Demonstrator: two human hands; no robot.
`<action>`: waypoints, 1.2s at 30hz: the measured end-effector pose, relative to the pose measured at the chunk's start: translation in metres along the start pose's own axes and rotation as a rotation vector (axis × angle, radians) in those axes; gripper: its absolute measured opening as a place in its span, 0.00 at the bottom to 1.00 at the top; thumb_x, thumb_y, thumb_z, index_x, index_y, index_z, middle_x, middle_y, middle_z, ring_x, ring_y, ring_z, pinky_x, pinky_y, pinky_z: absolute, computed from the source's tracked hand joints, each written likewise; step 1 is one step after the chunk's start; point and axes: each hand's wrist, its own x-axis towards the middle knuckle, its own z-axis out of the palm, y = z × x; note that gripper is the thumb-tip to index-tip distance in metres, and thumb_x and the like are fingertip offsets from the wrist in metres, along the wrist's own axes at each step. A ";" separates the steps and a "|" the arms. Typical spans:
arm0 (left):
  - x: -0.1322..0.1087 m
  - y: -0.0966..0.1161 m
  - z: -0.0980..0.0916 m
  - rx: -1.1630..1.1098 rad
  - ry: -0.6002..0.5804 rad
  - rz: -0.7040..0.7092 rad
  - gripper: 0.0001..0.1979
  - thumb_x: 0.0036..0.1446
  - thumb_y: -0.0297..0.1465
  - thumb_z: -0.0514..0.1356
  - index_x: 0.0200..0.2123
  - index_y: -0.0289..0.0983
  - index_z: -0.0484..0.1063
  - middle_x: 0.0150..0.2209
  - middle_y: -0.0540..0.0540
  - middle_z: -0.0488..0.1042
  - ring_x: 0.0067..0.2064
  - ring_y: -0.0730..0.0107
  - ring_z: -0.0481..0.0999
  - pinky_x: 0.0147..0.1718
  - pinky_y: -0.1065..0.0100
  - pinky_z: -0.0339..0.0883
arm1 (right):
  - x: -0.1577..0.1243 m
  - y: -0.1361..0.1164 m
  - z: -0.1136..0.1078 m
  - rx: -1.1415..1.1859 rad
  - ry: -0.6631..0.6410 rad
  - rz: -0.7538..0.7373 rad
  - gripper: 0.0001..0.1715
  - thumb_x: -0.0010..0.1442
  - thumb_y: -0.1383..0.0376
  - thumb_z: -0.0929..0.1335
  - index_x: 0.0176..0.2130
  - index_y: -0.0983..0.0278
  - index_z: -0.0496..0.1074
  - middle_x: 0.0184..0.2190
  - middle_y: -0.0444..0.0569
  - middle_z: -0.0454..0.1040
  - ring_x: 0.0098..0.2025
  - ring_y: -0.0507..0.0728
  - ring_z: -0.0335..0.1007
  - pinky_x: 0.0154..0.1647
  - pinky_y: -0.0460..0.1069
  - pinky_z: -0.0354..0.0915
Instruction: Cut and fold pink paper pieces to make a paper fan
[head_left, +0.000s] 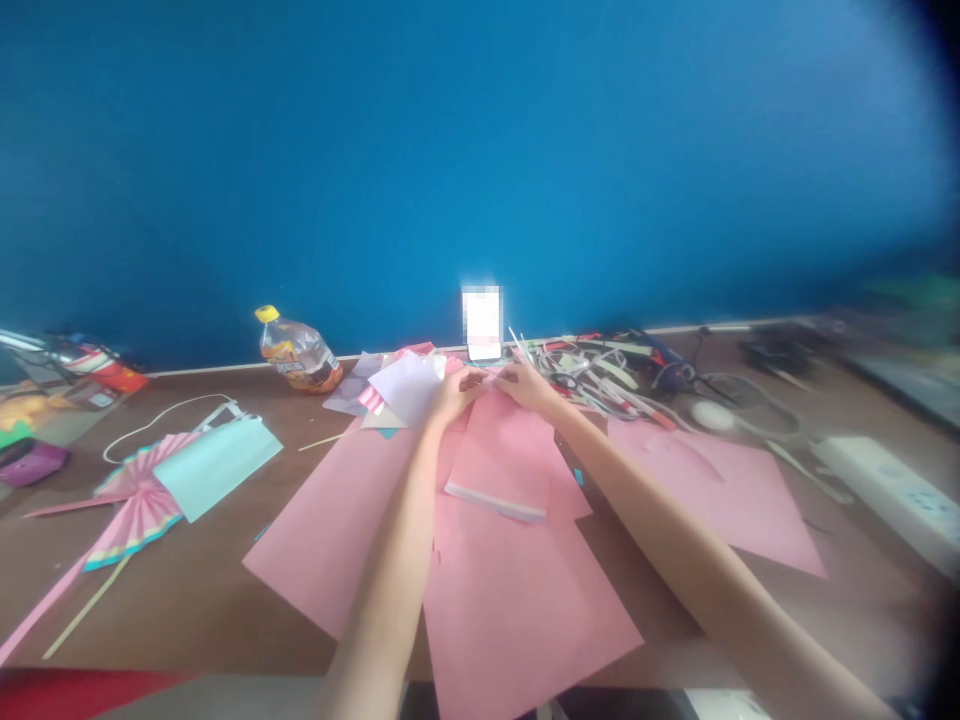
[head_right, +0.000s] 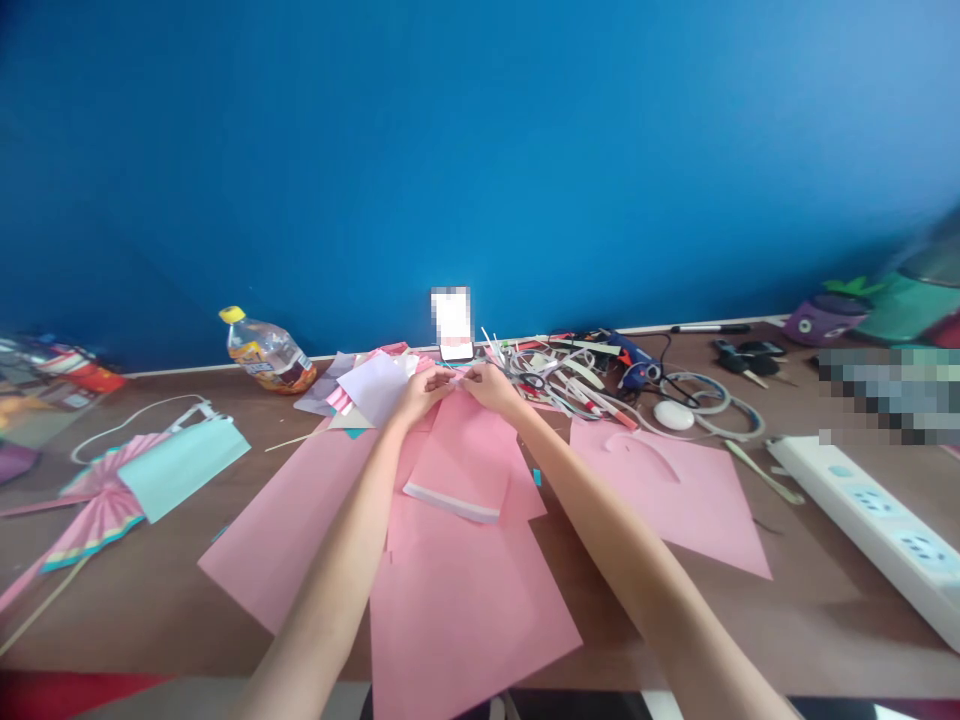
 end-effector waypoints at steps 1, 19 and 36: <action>0.000 0.000 0.000 -0.001 0.003 0.004 0.22 0.51 0.41 0.64 0.48 0.37 0.73 0.46 0.41 0.75 0.45 0.64 0.75 0.48 0.61 0.67 | 0.000 0.001 0.000 -0.007 0.003 -0.008 0.15 0.52 0.56 0.66 0.26 0.66 0.69 0.19 0.42 0.63 0.23 0.49 0.56 0.23 0.45 0.51; 0.001 0.002 0.001 -0.013 0.009 -0.009 0.21 0.52 0.43 0.62 0.46 0.37 0.74 0.47 0.41 0.76 0.47 0.62 0.75 0.50 0.61 0.66 | -0.001 -0.002 0.000 -0.031 -0.002 0.035 0.13 0.52 0.58 0.66 0.27 0.67 0.70 0.20 0.43 0.65 0.23 0.49 0.58 0.24 0.45 0.53; 0.002 -0.001 0.001 0.029 0.139 -0.016 0.19 0.52 0.42 0.63 0.43 0.36 0.75 0.41 0.41 0.77 0.44 0.62 0.76 0.47 0.61 0.68 | -0.002 -0.010 -0.022 0.077 -0.078 0.118 0.02 0.50 0.70 0.69 0.29 0.67 0.71 0.19 0.44 0.70 0.20 0.48 0.62 0.19 0.43 0.56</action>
